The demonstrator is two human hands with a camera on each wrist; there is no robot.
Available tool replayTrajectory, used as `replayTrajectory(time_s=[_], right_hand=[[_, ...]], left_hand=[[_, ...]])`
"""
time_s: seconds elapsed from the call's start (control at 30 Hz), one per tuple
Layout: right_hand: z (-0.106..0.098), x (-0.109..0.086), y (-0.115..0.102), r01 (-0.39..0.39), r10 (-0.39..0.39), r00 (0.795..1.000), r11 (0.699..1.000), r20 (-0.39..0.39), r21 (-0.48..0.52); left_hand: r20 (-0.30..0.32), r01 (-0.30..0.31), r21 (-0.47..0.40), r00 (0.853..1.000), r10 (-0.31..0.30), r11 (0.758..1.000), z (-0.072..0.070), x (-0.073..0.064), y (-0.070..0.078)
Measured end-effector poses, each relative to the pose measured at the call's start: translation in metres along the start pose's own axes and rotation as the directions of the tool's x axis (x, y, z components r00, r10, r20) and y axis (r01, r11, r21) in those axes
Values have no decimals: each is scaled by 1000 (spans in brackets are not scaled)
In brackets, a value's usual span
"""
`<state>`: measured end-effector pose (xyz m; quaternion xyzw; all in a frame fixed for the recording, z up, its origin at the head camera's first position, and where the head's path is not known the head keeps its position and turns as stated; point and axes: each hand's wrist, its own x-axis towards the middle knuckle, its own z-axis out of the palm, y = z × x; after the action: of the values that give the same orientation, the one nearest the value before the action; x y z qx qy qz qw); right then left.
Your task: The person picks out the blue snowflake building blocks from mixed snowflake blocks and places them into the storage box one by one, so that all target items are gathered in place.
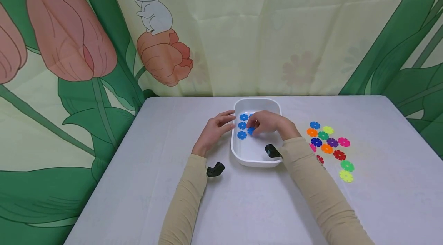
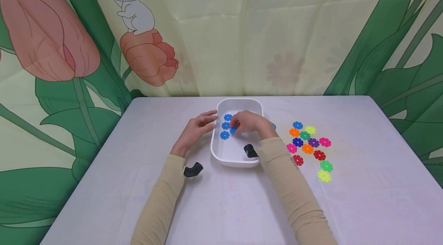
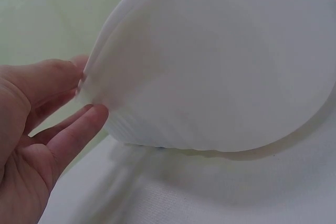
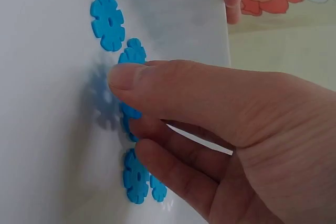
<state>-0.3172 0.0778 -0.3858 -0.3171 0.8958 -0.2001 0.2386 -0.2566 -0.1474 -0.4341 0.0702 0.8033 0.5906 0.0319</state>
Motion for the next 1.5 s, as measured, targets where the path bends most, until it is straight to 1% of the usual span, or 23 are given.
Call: replayTrajectory(time_s=[0.23,0.33,0.53,0.87,1.13,1.23,1.5], right_hand=[[0,2,-2,65,-63,997,995,34,-71],[1,3,-3,55,-52,998,995,42,-84],[2,5,-6,4,1,998,997,64,-73],[4,7,-7,-20,24,997,998,73,-65],[6,8,-5,-6,11,997,997,73,-80],[6,7,-5,10,-4,997,997,71,-78],[-1,1,-7,30,-28,999,997,28,-65]], left_hand=[[5,-7,-9,1000,7,1000,-1,0,1],[5,-6,-4,1000,6,1000,-1,0,2],[-1,-4,3,1000,4,1000,-1,0,2],[2,-12,12,1000,12,1000,-1,1,1],[3,-10,12,1000,10,1000,-1,0,0],[2,-16,13,1000,16,1000,-1,-1,0],[8,-46,6,999,46,999,-1,-1,0]])
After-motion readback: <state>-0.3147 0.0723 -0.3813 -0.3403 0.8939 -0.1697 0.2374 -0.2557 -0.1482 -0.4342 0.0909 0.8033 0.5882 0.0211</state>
